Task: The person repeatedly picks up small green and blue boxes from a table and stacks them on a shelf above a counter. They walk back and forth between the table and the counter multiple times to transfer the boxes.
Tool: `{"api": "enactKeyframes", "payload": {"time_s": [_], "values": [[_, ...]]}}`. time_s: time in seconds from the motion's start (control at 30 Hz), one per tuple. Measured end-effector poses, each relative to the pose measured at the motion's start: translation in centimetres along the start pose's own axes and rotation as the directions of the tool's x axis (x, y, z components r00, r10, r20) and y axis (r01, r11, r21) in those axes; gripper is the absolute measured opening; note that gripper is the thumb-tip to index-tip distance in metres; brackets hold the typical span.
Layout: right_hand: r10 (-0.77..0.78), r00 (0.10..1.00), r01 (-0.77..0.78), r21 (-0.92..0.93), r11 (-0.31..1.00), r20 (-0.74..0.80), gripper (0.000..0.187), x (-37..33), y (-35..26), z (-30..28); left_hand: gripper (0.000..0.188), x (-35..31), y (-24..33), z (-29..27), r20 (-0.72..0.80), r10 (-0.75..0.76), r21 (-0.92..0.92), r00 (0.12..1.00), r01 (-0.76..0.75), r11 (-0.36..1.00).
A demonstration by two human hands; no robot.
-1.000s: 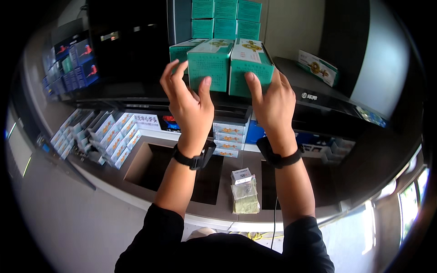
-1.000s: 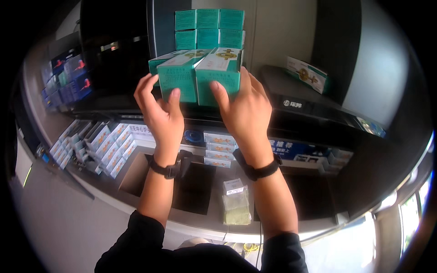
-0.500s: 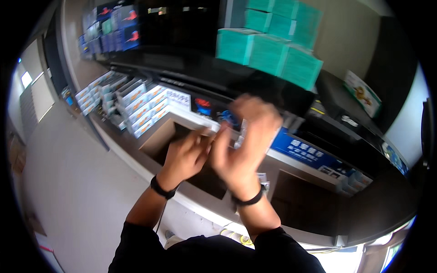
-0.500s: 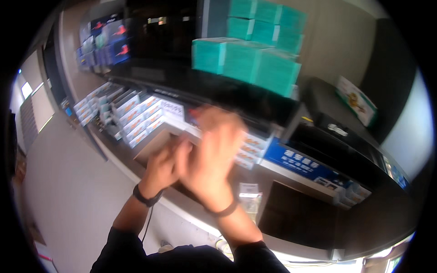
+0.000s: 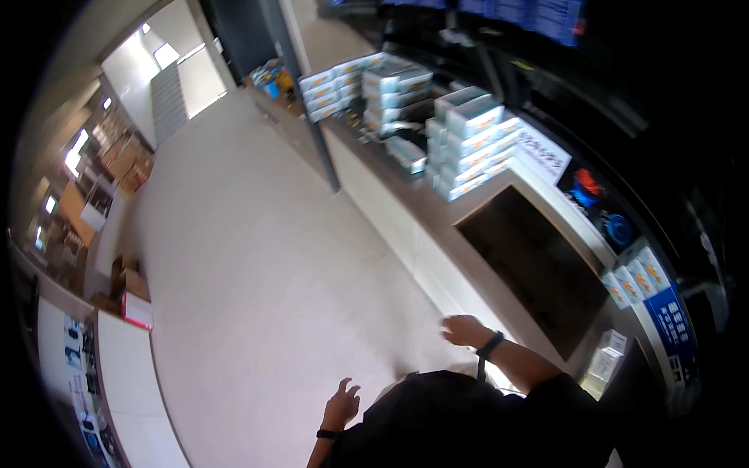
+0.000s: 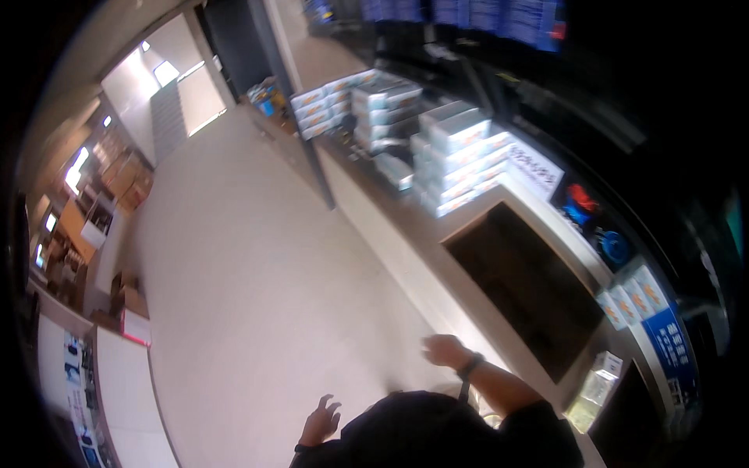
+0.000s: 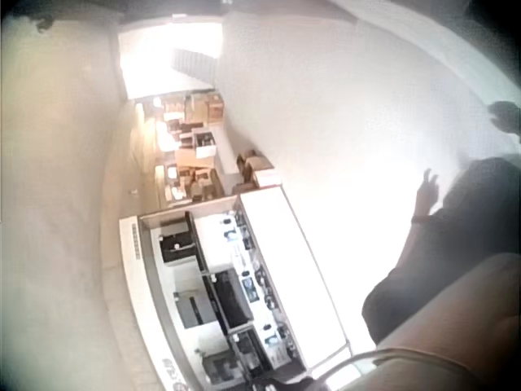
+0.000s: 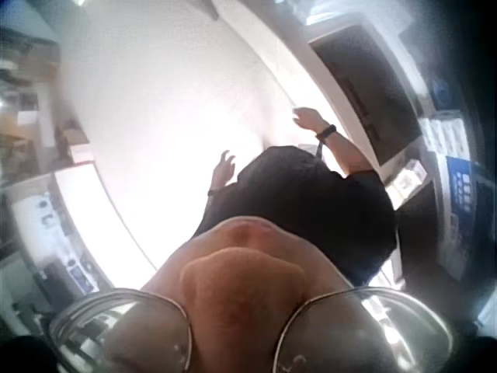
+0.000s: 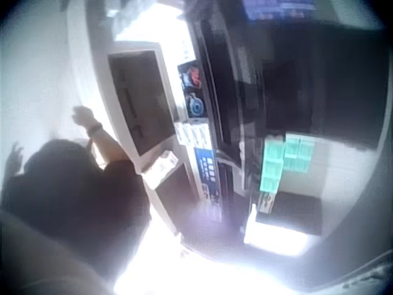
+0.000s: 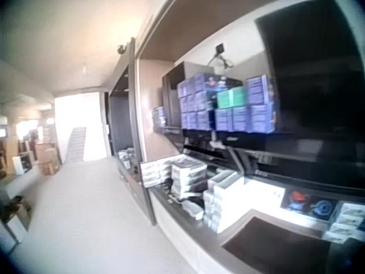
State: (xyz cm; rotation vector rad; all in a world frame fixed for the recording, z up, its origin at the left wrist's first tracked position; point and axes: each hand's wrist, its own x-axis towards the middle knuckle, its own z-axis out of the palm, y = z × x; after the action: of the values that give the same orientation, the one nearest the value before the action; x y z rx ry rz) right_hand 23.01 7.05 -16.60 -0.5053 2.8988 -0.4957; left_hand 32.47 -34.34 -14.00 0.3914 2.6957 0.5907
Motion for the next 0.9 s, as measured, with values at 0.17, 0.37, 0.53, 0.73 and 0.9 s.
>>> {"api": "enactKeyframes", "payload": {"time_s": [0.17,0.37,0.53,0.73,0.9], "values": [[0.175,0.923,-0.185,-0.004,0.983,0.342,0.02,-7.7,16.1,18.5,0.027,10.1,-6.4,-5.4,-0.168,-0.024,-0.183,0.985,-0.007,0.983],[0.36,0.267,-0.537,-0.172,0.826,0.894,0.025,1.7,13.2,16.4,0.027,25.6,-13.8,-14.2,-0.232,-0.156,-0.342,0.96,0.07,0.937],[-0.048,0.579,0.132,-0.035,0.991,0.814,0.032,28.8,16.6,18.9,0.034,28.5,-29.0,-10.9,-0.304,-0.407,-0.488,0.861,0.226,0.843],[-0.225,0.944,0.259,-0.118,0.959,0.242,0.022,76.9,0.6,8.9,0.023,18.1,-43.1,-5.6,0.157,-0.608,0.103,0.778,0.6,0.794],[-0.222,0.969,0.247,0.403,0.881,-0.11,0.011,102.9,-12.8,-2.0,0.024,33.4,-52.0,-10.5,0.555,-0.666,-0.153,0.499,0.848,0.507]]}}
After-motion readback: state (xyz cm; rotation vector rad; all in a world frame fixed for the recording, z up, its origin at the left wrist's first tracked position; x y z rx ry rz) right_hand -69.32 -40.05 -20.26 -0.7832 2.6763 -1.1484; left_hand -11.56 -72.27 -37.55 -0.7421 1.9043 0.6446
